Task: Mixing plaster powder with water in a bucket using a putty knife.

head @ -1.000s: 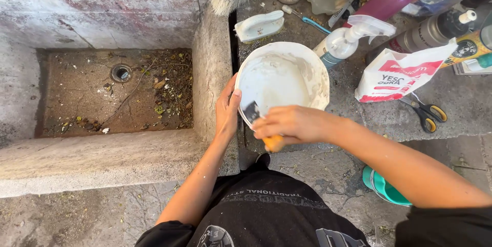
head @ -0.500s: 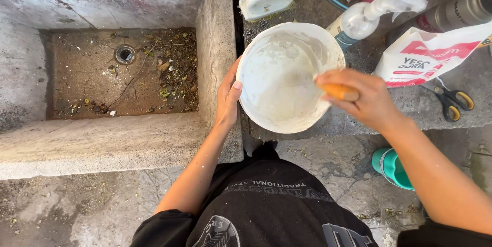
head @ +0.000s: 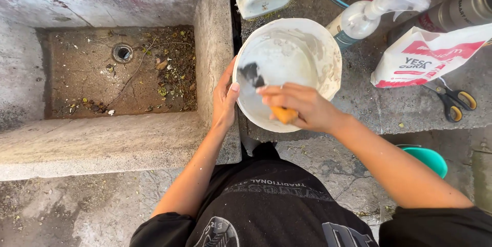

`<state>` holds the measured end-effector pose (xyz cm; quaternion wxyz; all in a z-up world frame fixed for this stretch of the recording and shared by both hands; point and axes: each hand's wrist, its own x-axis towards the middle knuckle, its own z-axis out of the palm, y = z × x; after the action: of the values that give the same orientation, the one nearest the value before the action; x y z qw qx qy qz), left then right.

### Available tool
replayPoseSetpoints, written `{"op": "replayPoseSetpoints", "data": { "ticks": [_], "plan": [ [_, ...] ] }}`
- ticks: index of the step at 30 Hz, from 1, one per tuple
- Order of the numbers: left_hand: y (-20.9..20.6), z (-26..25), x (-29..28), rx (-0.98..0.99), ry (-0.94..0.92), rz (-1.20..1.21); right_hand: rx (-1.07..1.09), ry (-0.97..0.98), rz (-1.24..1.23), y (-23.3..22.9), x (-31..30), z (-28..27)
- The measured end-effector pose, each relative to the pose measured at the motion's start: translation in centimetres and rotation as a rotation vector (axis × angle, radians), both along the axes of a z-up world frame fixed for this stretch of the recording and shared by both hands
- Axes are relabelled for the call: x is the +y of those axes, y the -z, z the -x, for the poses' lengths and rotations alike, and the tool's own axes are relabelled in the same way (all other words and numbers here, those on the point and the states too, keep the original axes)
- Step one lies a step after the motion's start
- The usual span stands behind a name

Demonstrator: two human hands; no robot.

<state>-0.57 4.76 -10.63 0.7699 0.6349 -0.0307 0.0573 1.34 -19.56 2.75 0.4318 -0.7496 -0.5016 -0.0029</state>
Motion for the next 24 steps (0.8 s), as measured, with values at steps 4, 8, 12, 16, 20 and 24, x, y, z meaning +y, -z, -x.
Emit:
{"op": "replayPoseSetpoints", "data": {
  "ticks": [4,8,12,16,20,24],
  "plan": [
    [0.0,-0.3,0.1,0.013,-0.013,-0.012,0.111,-0.071,0.010,-1.7,-1.7,2.3],
    [-0.2,0.1,-0.2,0.038,-0.022,-0.001,0.304,-0.039,0.135,-2.4,-5.4,3.6],
    [-0.5,0.1,0.0,0.047,-0.028,-0.008,0.356,0.075,0.230,-0.1,-10.5,3.3],
    [-0.6,0.1,0.1,0.050,-0.024,-0.012,0.316,0.162,0.279,-1.8,-12.1,1.1],
    [-0.6,0.0,0.3,0.046,-0.020,-0.017,0.276,0.260,0.219,-2.6,-12.0,-2.2],
    [-0.2,0.0,0.1,0.043,-0.023,-0.008,0.254,0.240,-0.013,-1.3,-8.6,-4.7]
  ]
}}
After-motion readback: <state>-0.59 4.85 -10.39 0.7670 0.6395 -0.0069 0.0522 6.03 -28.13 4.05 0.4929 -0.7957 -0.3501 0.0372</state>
